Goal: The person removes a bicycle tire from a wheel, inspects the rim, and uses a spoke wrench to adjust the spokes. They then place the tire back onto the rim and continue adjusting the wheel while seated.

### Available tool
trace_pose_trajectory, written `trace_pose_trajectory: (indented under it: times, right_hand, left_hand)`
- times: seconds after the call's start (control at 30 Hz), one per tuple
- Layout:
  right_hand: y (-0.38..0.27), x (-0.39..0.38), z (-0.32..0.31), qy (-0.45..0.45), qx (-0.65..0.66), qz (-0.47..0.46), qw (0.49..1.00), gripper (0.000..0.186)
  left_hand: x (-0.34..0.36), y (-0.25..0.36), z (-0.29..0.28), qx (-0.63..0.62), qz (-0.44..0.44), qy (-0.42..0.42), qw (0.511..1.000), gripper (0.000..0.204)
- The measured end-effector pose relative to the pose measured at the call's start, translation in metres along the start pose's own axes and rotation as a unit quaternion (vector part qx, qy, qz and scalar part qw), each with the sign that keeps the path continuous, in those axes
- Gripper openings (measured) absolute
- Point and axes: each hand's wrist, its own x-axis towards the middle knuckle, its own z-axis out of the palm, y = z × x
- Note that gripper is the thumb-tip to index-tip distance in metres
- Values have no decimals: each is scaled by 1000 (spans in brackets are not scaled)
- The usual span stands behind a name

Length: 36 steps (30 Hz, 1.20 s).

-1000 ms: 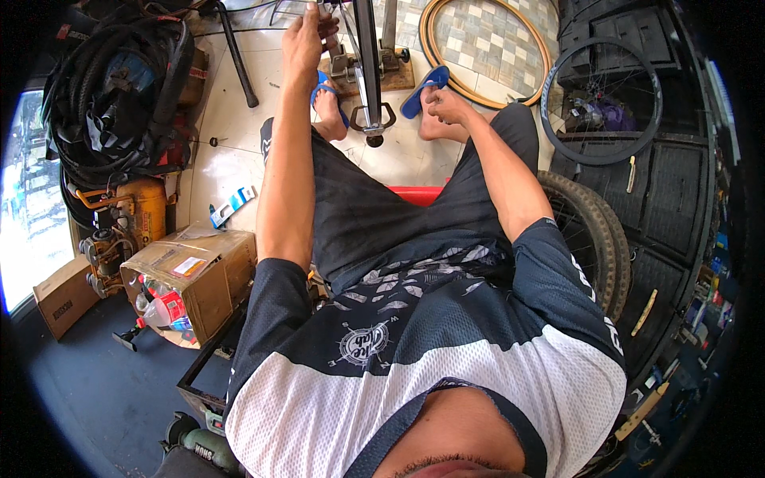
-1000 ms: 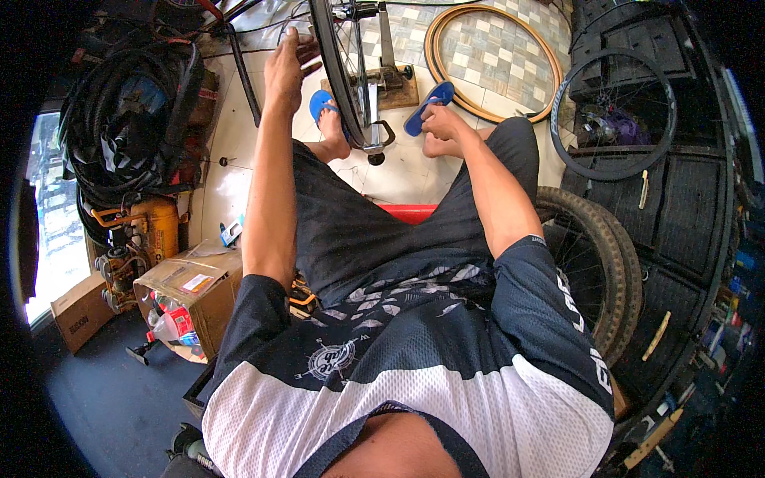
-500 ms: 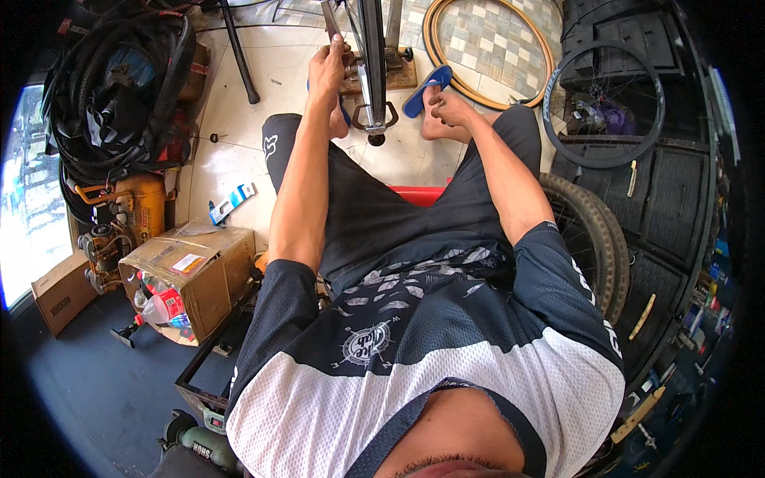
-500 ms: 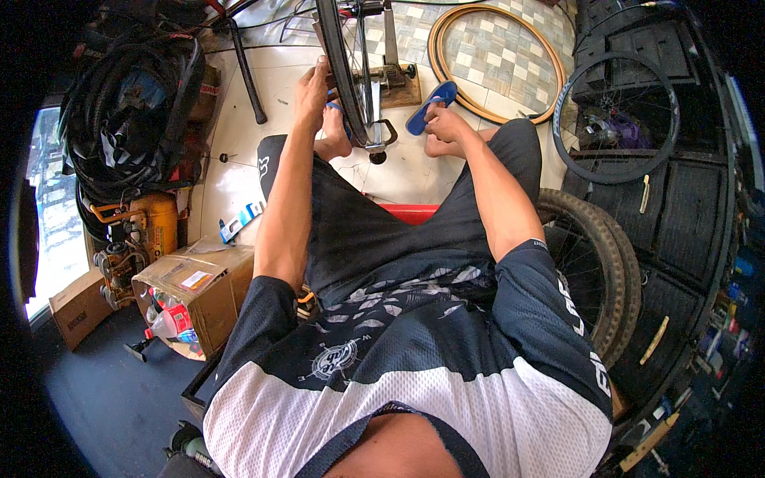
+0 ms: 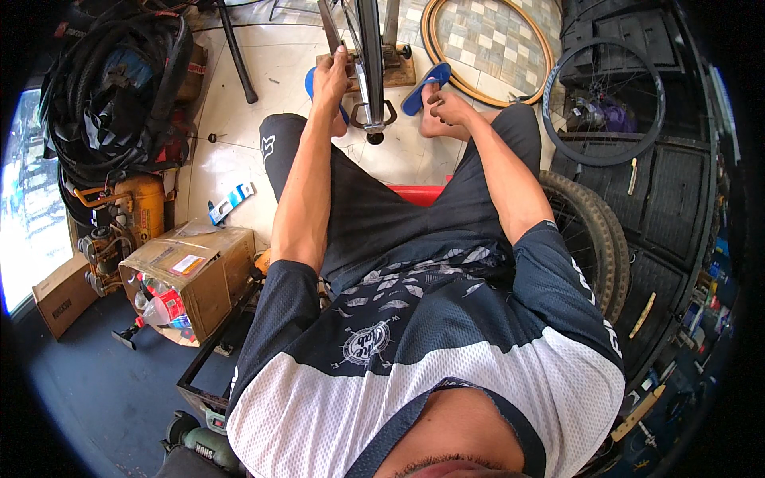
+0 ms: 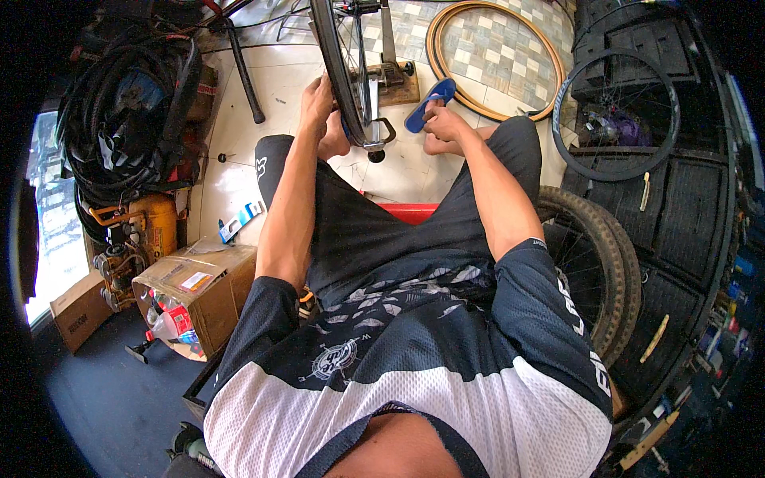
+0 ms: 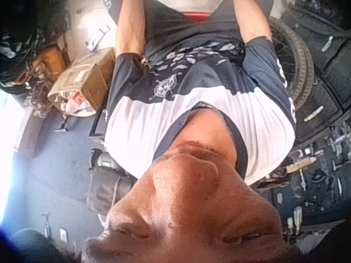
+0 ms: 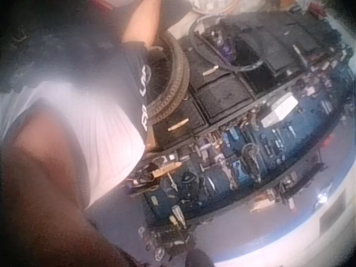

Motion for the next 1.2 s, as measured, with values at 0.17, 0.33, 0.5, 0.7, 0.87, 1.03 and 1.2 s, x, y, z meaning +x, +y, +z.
trace_pose_trajectory:
  times: [0.17, 0.33, 0.5, 0.7, 0.87, 1.03, 1.2]
  right_hand:
    - [1, 2, -1, 11, -18, 3, 1000, 53]
    - [0, -1, -1, 9, -5, 4, 1000, 53]
    - [-2, 0, -2, 8, -3, 12, 1000, 52]
    - [3, 5, 3, 41, 17, -13, 999, 44]
    - [20, 11, 4, 43, 15, -25, 999, 45]
    - [21, 12, 1, 10, 11, -56, 998, 37]
    - [25, 5, -5, -38, 64, -55, 996, 25]
  left_hand:
    - [6, -14, 1, 12, 18, 3, 1000, 63]
    - [8, -19, 2, 18, 22, -2, 1000, 65]
    - [7, -18, 3, 17, 19, -5, 1000, 66]
    - [9, -20, -2, 26, 18, -7, 999, 64]
    - [-7, 13, 14, 26, 69, -21, 997, 56]
    - [14, 52, 13, -8, 100, -10, 995, 54]
    - [29, 100, 11, 32, 101, -19, 994, 44]
